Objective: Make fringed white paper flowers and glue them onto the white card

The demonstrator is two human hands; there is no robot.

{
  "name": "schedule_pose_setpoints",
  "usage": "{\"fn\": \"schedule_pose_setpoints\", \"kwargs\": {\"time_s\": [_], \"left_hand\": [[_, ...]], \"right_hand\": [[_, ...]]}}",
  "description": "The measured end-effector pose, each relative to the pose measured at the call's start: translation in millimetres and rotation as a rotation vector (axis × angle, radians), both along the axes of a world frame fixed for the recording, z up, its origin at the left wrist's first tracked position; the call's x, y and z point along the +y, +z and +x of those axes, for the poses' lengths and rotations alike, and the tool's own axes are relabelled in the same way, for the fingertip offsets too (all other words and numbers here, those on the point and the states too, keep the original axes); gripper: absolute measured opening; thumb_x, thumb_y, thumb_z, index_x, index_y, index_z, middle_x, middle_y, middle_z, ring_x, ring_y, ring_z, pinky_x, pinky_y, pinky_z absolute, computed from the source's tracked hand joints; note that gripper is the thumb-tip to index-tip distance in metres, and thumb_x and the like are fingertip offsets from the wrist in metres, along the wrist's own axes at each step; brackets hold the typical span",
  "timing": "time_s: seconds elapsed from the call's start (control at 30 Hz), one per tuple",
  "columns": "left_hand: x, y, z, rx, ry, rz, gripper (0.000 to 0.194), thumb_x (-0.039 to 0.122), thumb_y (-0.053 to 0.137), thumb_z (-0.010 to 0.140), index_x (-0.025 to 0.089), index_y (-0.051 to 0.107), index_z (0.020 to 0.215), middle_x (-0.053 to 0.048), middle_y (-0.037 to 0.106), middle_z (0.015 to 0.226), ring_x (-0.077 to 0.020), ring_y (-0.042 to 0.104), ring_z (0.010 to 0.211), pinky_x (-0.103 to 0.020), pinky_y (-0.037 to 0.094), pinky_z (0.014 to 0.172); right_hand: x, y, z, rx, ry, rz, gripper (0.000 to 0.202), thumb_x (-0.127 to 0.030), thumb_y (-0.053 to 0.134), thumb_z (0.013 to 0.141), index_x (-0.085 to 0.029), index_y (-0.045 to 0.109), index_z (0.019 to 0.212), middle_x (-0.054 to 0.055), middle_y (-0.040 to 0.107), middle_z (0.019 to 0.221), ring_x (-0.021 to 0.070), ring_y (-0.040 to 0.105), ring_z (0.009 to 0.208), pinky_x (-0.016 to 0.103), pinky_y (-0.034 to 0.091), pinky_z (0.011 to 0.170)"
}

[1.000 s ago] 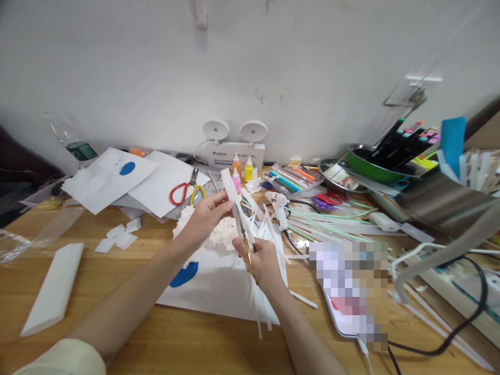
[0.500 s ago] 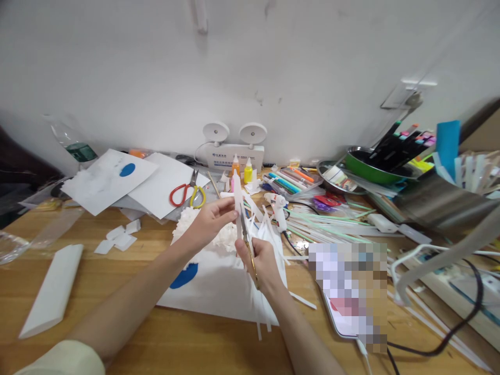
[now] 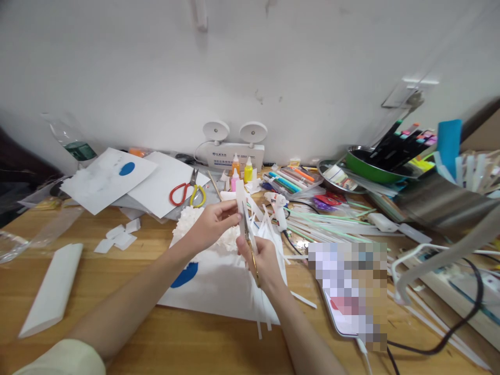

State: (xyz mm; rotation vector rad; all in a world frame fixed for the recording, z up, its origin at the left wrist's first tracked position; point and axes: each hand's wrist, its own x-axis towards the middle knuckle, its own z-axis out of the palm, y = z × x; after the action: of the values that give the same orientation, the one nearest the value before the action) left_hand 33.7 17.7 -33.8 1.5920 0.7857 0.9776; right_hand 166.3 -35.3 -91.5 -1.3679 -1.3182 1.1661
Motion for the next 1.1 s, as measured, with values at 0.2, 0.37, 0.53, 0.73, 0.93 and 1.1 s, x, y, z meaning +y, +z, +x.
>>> {"fn": "schedule_pose_setpoints", "kwargs": {"time_s": [0.2,0.37,0.53,0.73,0.93,1.1], "left_hand": [[-0.6,1.2,0.5,0.015,0.008,-0.005,0.012,0.022,0.049,0.075,0.015,0.059,0.077,0.000,0.055,0.071,-0.0137,0.052,0.071,-0.026,0.043,0.068],[-0.8,3.5,0.3,0.011,0.029,-0.007,0.014,0.024,0.051,0.073,0.015,0.060,0.077,-0.001,0.055,0.068,-0.0136,0.052,0.068,-0.026,0.043,0.065],[2.0,2.4,-0.8,0.007,0.097,0.004,0.014,0.026,0.051,0.074,0.015,0.060,0.075,-0.001,0.056,0.069,-0.0126,0.051,0.067,-0.025,0.042,0.062],[5.2,1.1,-0.9,-0.096,0.123,-0.017,0.015,0.025,0.051,0.075,0.016,0.060,0.081,0.000,0.055,0.073,-0.0114,0.051,0.071,-0.024,0.042,0.065],[4.6,2.5,-1.5,-0.066,0.146,-0.009,0.012,0.026,0.052,0.074,0.015,0.057,0.072,0.001,0.050,0.065,-0.0099,0.047,0.064,-0.023,0.041,0.060],[3.3,5.7,-2.0,-0.073,0.129,-0.011,0.013,0.024,0.051,0.075,0.015,0.059,0.080,0.001,0.053,0.070,-0.0090,0.048,0.065,-0.022,0.041,0.062]], "right_hand": [[0.8,-2.4,0.9,-0.041,-0.018,0.040,0.051,-0.062,0.048,0.071,-0.015,0.052,0.051,-0.004,0.040,0.034,0.0084,0.037,0.033,0.021,0.027,0.035],[-0.3,0.9,0.8,-0.093,-0.042,0.055,0.052,-0.062,0.048,0.071,-0.016,0.049,0.047,-0.004,0.039,0.033,0.0084,0.036,0.032,0.022,0.026,0.034],[-1.3,3.3,0.2,-0.104,-0.040,0.037,0.052,-0.063,0.048,0.070,-0.017,0.048,0.047,-0.004,0.037,0.032,0.0087,0.036,0.032,0.022,0.026,0.034],[-1.3,1.8,0.2,-0.107,-0.036,0.006,0.052,-0.062,0.051,0.068,-0.018,0.040,0.042,-0.004,0.037,0.032,0.0080,0.035,0.031,0.022,0.025,0.034],[-1.2,1.3,-0.1,-0.116,-0.048,0.002,0.053,-0.061,0.052,0.068,-0.019,0.038,0.041,-0.004,0.036,0.031,0.0076,0.034,0.030,0.021,0.024,0.033],[0.3,-2.6,-0.1,-0.071,-0.052,-0.026,0.051,-0.061,0.053,0.068,-0.018,0.041,0.043,-0.005,0.036,0.031,0.0078,0.035,0.029,0.021,0.024,0.033]]}}
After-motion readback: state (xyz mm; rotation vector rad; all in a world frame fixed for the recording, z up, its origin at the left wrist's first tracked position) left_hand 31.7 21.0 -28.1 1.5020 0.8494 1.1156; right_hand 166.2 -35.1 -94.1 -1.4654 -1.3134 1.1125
